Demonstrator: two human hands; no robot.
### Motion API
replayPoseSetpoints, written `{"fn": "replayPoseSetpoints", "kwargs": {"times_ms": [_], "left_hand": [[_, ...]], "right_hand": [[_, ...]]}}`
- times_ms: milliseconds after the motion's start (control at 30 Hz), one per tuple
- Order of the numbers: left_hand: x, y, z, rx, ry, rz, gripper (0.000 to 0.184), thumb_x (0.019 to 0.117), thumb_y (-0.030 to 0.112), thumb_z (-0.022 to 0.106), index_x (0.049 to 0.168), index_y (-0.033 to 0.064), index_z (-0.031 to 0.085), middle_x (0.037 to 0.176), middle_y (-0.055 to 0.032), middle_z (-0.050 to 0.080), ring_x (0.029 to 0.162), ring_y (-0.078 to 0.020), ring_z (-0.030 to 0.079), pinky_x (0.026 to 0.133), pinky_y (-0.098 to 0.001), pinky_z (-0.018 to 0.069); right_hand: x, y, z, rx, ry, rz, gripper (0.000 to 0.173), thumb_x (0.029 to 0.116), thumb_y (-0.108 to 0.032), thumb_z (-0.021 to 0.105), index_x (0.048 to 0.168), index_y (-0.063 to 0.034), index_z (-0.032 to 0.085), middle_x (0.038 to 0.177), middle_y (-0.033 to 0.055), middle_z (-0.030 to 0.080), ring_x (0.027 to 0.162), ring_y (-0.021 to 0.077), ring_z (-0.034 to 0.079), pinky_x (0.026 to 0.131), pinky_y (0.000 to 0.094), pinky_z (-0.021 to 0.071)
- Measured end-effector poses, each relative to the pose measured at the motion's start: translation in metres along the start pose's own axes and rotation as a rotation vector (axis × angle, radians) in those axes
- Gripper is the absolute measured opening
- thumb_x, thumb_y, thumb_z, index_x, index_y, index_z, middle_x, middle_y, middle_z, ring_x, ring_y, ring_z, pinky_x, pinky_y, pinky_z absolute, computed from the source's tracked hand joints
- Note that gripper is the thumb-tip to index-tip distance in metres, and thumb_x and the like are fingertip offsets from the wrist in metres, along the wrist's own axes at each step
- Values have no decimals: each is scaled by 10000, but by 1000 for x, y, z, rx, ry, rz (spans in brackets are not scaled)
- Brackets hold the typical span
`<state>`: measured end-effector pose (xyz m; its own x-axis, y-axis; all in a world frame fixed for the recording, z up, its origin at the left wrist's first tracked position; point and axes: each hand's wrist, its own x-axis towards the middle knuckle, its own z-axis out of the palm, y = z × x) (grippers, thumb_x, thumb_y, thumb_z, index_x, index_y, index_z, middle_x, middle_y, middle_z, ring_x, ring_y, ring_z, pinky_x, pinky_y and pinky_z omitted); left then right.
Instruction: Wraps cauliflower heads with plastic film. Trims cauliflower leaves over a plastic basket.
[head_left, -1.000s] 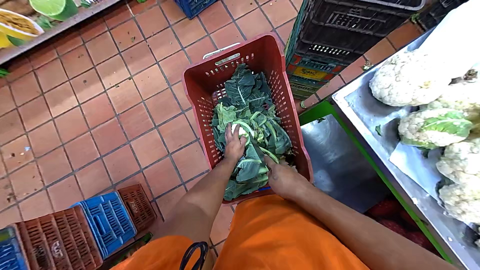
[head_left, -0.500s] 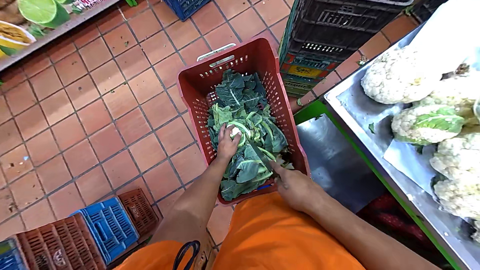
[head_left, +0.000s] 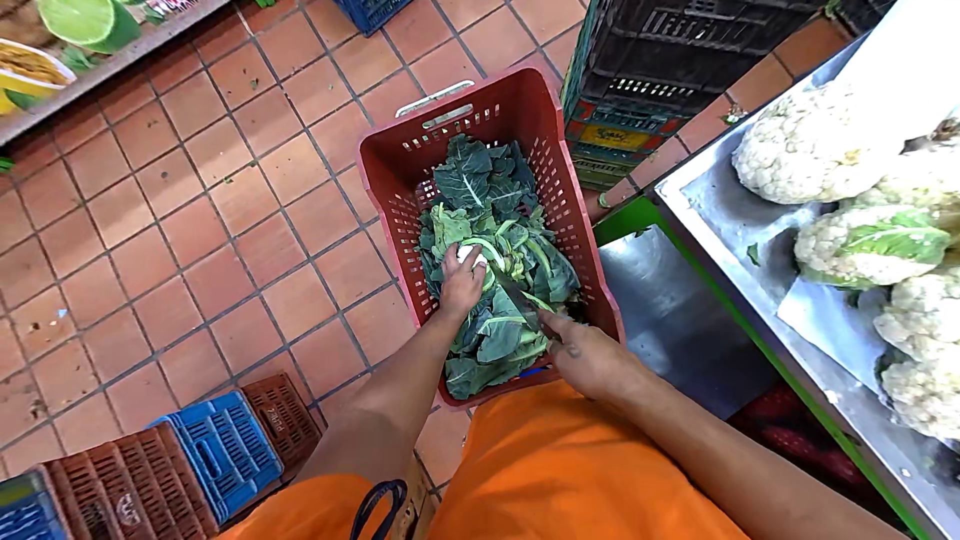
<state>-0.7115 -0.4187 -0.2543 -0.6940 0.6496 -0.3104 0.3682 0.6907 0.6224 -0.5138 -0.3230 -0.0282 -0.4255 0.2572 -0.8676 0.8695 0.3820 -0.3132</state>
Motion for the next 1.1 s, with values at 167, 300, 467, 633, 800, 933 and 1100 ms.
{"fn": "replayPoseSetpoints", "kwargs": {"times_ms": [167, 300, 467, 633, 800, 933, 1100], "left_hand": [[0, -1, 5, 13, -9, -10, 442, 1059, 406, 420, 1478, 353, 548, 1682, -150, 217, 1534, -386, 238, 1153, -603, 365], [-4, -2, 6, 27, -7, 7, 446, 1064, 386, 415, 1491, 345, 534, 1687, -157, 201, 1539, -391, 225, 1164, -597, 354], [-9, -6, 12, 45, 35, 56, 442, 1071, 379, 422, 1487, 303, 546, 1676, -183, 225, 1530, -401, 251, 1178, -580, 344], [-9, -6, 9, 26, 49, 68, 439, 1075, 340, 425, 1488, 259, 549, 1667, -206, 235, 1518, -413, 274, 1179, -579, 347], [-1, -7, 3, -30, 50, 58, 420, 1076, 364, 418, 1445, 265, 591, 1664, -170, 269, 1517, -370, 300, 1192, -569, 336], [-1, 4, -26, 87, -28, -15, 389, 1047, 361, 458, 1386, 301, 639, 1625, -120, 371, 1492, -338, 355, 1162, -586, 366], [-7, 48, -39, 460, -57, -124, 523, 975, 561, 527, 1386, 264, 653, 1475, -165, 505, 1332, -404, 489, 1010, -605, 469]], "right_hand": [[19, -17, -3, 51, -39, 32, 611, 1061, -229, 412, 1637, -312, 226, 944, 166, 648, 635, 263, 615, 581, 445, 537], [8, -31, -10, 15, -94, 54, 620, 1063, -222, 411, 1640, -295, 194, 874, 154, 618, 560, 228, 577, 527, 402, 515], [25, -27, 2, 33, -62, 44, 595, 1047, -229, 438, 1620, -261, 280, 1017, 185, 666, 763, 300, 662, 663, 494, 552], [24, -31, 13, -46, -87, 38, 634, 1051, -234, 432, 1639, -215, 196, 1010, 193, 661, 762, 305, 676, 674, 485, 567], [35, -22, 21, -111, -34, 44, 647, 1020, -234, 486, 1623, -217, 254, 1138, 216, 679, 1016, 381, 688, 829, 583, 560], [4, -1, 10, -125, -26, 40, 629, 1020, -224, 497, 1612, -280, 292, 1175, 196, 683, 1090, 392, 666, 891, 609, 534], [-16, 18, 4, -174, 12, 21, 578, 1055, -253, 430, 1615, -288, 290, 1124, 167, 698, 1034, 358, 687, 872, 565, 553]]}}
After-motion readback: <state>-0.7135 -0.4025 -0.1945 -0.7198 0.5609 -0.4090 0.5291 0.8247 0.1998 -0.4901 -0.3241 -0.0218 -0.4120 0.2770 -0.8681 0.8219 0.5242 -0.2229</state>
